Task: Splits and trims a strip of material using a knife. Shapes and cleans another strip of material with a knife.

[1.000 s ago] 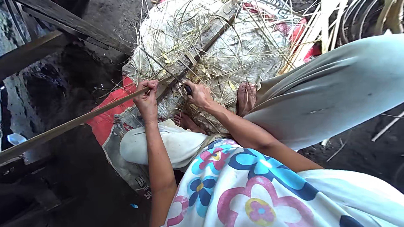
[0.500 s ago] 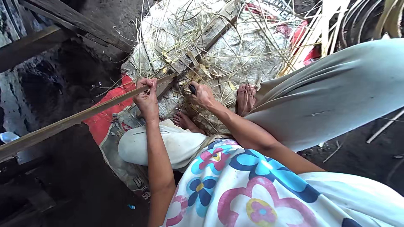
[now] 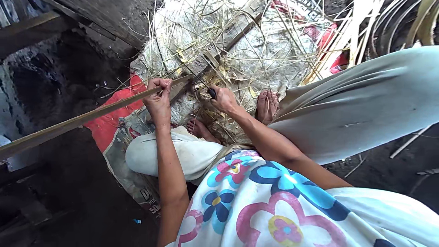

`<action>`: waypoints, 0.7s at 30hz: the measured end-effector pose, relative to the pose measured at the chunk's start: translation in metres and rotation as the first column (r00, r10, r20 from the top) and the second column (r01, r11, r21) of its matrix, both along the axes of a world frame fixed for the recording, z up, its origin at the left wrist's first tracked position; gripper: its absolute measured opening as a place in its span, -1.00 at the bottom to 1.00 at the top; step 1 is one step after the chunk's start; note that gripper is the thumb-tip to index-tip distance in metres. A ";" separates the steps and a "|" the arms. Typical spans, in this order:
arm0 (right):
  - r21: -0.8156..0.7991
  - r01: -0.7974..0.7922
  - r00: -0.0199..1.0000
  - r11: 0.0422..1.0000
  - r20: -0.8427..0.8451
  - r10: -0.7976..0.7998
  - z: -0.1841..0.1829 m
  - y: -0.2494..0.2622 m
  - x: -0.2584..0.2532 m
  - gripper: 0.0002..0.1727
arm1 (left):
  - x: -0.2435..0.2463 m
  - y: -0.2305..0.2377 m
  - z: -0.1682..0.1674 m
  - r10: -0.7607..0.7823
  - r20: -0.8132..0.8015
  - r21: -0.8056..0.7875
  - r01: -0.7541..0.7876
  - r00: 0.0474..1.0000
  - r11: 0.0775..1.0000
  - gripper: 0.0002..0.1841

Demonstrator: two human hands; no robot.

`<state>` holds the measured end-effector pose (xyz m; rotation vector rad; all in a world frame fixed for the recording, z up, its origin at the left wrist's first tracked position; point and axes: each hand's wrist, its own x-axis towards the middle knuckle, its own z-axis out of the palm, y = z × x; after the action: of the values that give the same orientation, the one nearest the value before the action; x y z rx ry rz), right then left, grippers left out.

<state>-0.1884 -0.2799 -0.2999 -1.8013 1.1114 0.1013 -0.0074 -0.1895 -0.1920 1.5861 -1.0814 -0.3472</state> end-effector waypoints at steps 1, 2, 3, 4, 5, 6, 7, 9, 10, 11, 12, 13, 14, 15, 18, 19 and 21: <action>0.009 0.015 1.000 1.000 -0.002 -0.015 -0.007 -0.002 -0.001 -0.47 | 0.001 -0.001 0.000 -0.002 0.001 -0.003 0.002 1.000 1.000 -0.90; 0.021 0.025 1.000 0.999 -0.007 -0.025 -0.010 -0.003 -0.002 -0.49 | 0.001 -0.001 0.000 -0.003 0.001 0.000 0.003 1.000 1.000 -0.90; 0.035 0.032 0.999 0.999 -0.003 -0.032 -0.012 -0.004 -0.003 -0.51 | 0.001 -0.002 0.000 0.000 -0.004 -0.002 0.000 1.000 1.000 -0.90; 0.047 0.036 0.999 0.998 0.005 -0.036 -0.013 -0.004 -0.003 -0.52 | 0.000 -0.003 0.000 0.010 -0.009 -0.006 -0.010 1.000 1.000 -0.89; 0.061 0.042 0.999 0.997 0.023 -0.043 -0.014 -0.004 -0.003 -0.53 | -0.001 -0.004 -0.001 0.018 -0.019 -0.009 -0.018 1.000 1.000 -0.89; 0.078 0.052 0.997 0.996 0.055 -0.056 -0.015 -0.003 -0.003 -0.54 | -0.002 -0.005 -0.003 0.023 -0.033 -0.018 -0.024 0.999 1.000 -0.88; 0.103 0.067 0.992 0.992 0.095 -0.077 -0.016 -0.002 -0.002 -0.56 | -0.004 -0.007 -0.003 0.025 -0.046 -0.010 -0.025 0.999 1.000 -0.86; 0.151 0.093 0.984 0.984 0.136 -0.114 -0.016 0.004 0.000 -0.56 | -0.007 -0.008 -0.002 0.037 -0.033 0.070 -0.035 0.999 0.997 -0.74; 0.137 0.099 0.985 0.986 0.129 -0.117 -0.013 0.009 0.003 -0.53 | -0.008 -0.010 -0.002 0.066 -0.014 0.100 -0.064 0.998 0.993 -0.69; 0.103 0.089 0.989 0.991 0.111 -0.100 -0.007 0.014 0.005 -0.48 | -0.010 -0.012 -0.002 0.106 0.007 0.116 -0.106 0.994 0.988 -0.66; 0.058 0.074 0.991 0.996 0.105 -0.080 0.001 0.018 0.008 -0.44 | -0.012 -0.015 -0.002 0.154 0.029 0.124 -0.157 0.988 0.980 -0.65; -0.001 0.060 0.991 0.998 0.122 -0.059 0.008 0.023 0.011 -0.42 | -0.014 -0.018 -0.003 0.205 0.062 0.130 -0.211 0.977 0.969 -0.65; -0.058 0.050 0.987 0.997 0.158 -0.040 0.014 0.026 0.014 -0.40 | -0.016 -0.021 -0.004 0.244 0.098 0.124 -0.255 0.965 0.959 -0.65; -0.100 0.043 0.980 0.994 0.196 -0.022 0.018 0.027 0.016 -0.39 | -0.017 -0.024 -0.005 0.273 0.130 0.115 -0.288 0.953 0.951 -0.64; -0.085 0.026 0.979 0.996 0.205 -0.008 0.013 0.024 0.019 -0.37 | -0.022 -0.030 -0.010 0.352 0.182 0.066 -0.369 0.918 0.927 -0.60; -0.045 0.024 0.982 0.999 0.187 -0.016 0.010 0.021 0.019 -0.37 | -0.021 -0.031 -0.012 0.372 0.183 0.047 -0.386 0.910 0.921 -0.58; -0.036 0.027 0.987 0.999 0.162 -0.021 0.008 0.017 0.019 -0.39 | -0.018 -0.032 -0.016 0.392 0.162 0.043 -0.403 0.906 0.914 -0.55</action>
<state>-0.1698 -0.2629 -0.2922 -1.7951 1.0251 -0.0791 -0.0251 -0.2214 -0.2082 1.8784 -0.8331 0.0088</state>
